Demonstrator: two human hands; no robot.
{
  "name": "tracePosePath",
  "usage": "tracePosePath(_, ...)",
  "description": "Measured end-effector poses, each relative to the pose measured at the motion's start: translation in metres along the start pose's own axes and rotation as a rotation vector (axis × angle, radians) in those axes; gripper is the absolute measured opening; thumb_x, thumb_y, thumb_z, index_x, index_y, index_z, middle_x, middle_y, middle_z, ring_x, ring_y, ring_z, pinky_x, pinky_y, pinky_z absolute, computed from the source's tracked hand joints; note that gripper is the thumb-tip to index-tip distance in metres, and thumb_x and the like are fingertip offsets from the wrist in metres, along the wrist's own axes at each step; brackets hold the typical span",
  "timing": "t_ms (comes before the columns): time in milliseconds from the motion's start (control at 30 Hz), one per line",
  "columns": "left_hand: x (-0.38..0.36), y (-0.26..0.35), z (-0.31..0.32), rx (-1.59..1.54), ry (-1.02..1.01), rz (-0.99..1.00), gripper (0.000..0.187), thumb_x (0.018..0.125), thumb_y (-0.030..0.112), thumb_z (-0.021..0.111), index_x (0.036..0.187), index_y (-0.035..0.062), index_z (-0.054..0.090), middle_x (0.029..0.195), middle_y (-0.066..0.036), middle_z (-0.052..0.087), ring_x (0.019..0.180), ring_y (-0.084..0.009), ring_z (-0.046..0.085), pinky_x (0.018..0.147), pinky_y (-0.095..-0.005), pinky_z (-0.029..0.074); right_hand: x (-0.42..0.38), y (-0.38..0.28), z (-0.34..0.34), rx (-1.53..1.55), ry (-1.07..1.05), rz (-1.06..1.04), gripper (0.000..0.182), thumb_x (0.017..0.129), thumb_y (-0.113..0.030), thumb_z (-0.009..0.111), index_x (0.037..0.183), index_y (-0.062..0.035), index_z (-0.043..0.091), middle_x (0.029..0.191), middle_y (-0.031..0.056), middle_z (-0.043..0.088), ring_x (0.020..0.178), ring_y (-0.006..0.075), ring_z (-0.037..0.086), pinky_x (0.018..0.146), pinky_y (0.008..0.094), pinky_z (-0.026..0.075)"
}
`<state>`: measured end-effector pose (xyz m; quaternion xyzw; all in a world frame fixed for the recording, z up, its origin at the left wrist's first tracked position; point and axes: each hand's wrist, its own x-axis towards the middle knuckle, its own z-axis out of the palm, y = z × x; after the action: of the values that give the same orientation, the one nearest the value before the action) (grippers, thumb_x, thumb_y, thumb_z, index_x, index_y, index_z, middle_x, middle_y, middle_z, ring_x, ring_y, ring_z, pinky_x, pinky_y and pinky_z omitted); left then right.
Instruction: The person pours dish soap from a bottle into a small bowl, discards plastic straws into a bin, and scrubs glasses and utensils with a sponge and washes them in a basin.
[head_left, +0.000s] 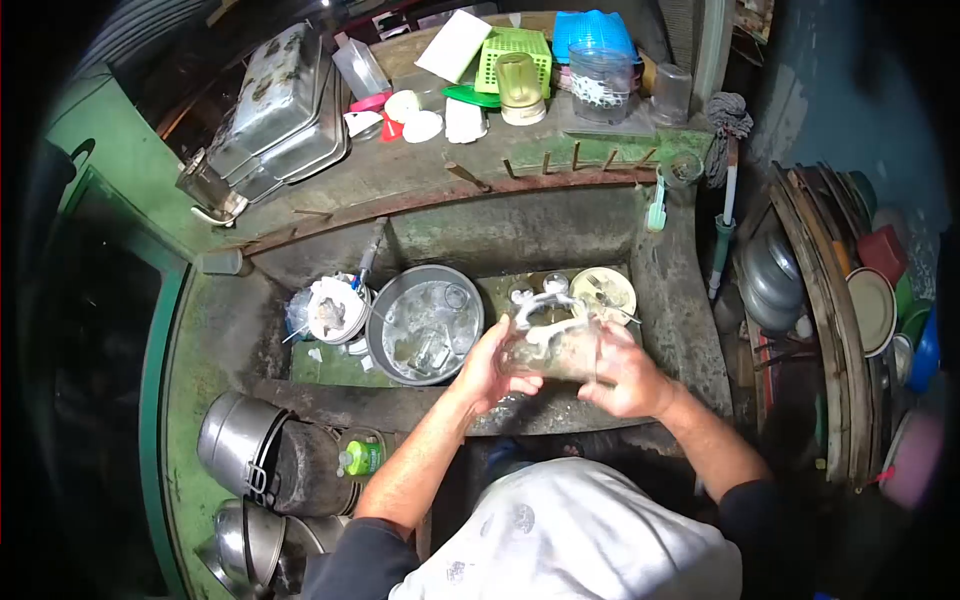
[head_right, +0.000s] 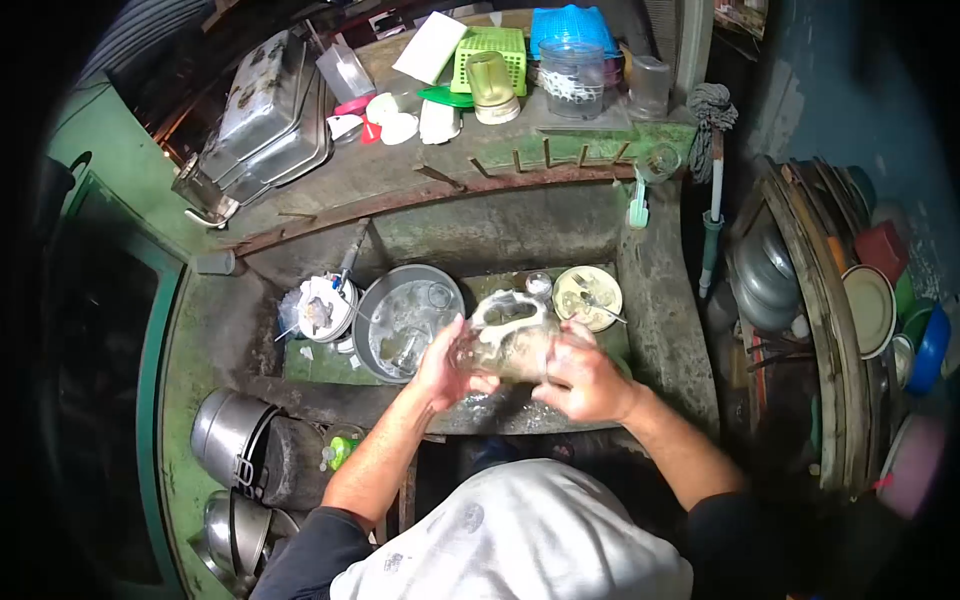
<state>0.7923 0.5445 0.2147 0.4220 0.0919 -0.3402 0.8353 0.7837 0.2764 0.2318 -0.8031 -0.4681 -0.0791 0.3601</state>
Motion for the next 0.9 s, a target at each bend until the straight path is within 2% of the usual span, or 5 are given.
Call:
tracePosePath(167, -0.003, -0.013, 0.022, 0.465, 0.035, 0.479, 0.058, 0.100, 0.045, 0.047, 0.143, 0.0098, 0.033, 0.132, -0.016, 0.049, 0.104, -0.0240, 0.062, 0.076, -0.0386, 0.058, 0.017, -0.003, 0.010, -0.111, -0.214, -0.029, 0.053, 0.077, -0.013, 0.073, 0.128, -0.0105, 0.060, 0.124, 0.0109, 0.061, 0.117, 0.0279, 0.057, 0.105, 0.0426, 0.039)
tracePosePath(267, 0.003, -0.014, 0.025, 0.940, 0.150, 0.917, 0.057, 0.096, 0.032, 0.058, 0.143, 0.0119, 0.031, 0.134, -0.013, 0.046, 0.112, -0.0222, 0.056, 0.080, -0.0404, 0.057, 0.030, -0.013, 0.024, 0.871, 0.313, 0.565, 0.046, 0.075, -0.002, 0.077, 0.117, 0.0034, 0.060, 0.105, 0.0050, 0.064, 0.103, 0.0146, 0.057, 0.092, 0.0343, 0.046)
tracePosePath(500, -0.001, -0.011, -0.005, -0.048, 0.017, -0.190, 0.063, 0.096, 0.057, 0.046, 0.127, 0.0015, 0.048, 0.096, -0.018, 0.066, 0.073, -0.0269, 0.070, 0.061, -0.0365, 0.062, 0.033, 0.001, 0.015, 0.031, -0.186, 0.019, 0.049, 0.074, -0.017, 0.077, 0.121, -0.0130, 0.064, 0.127, 0.0109, 0.060, 0.121, 0.0335, 0.052, 0.109, 0.0462, 0.034)
tracePosePath(667, 0.020, -0.033, -0.006, 0.809, 0.298, 0.899, 0.048, 0.090, 0.020, 0.067, 0.132, 0.0131, 0.045, 0.131, -0.008, 0.046, 0.115, -0.0200, 0.052, 0.083, -0.0409, 0.055, 0.034, 0.001, 0.047, 1.054, 0.276, 0.666, 0.033, 0.087, -0.006, 0.067, 0.118, -0.0011, 0.059, 0.110, 0.0049, 0.061, 0.104, 0.0134, 0.054, 0.092, 0.0301, 0.044)
tracePosePath(900, 0.010, -0.002, -0.023, -0.206, 0.132, -0.193, 0.062, 0.096, 0.051, 0.041, 0.127, -0.0023, 0.053, 0.101, -0.017, 0.070, 0.066, -0.0313, 0.072, 0.043, -0.0294, 0.052, 0.052, 0.014, 0.027, -0.014, -0.187, 0.019, 0.049, 0.083, -0.021, 0.071, 0.127, -0.0049, 0.057, 0.122, 0.0132, 0.062, 0.114, 0.0288, 0.057, 0.110, 0.0419, 0.031)
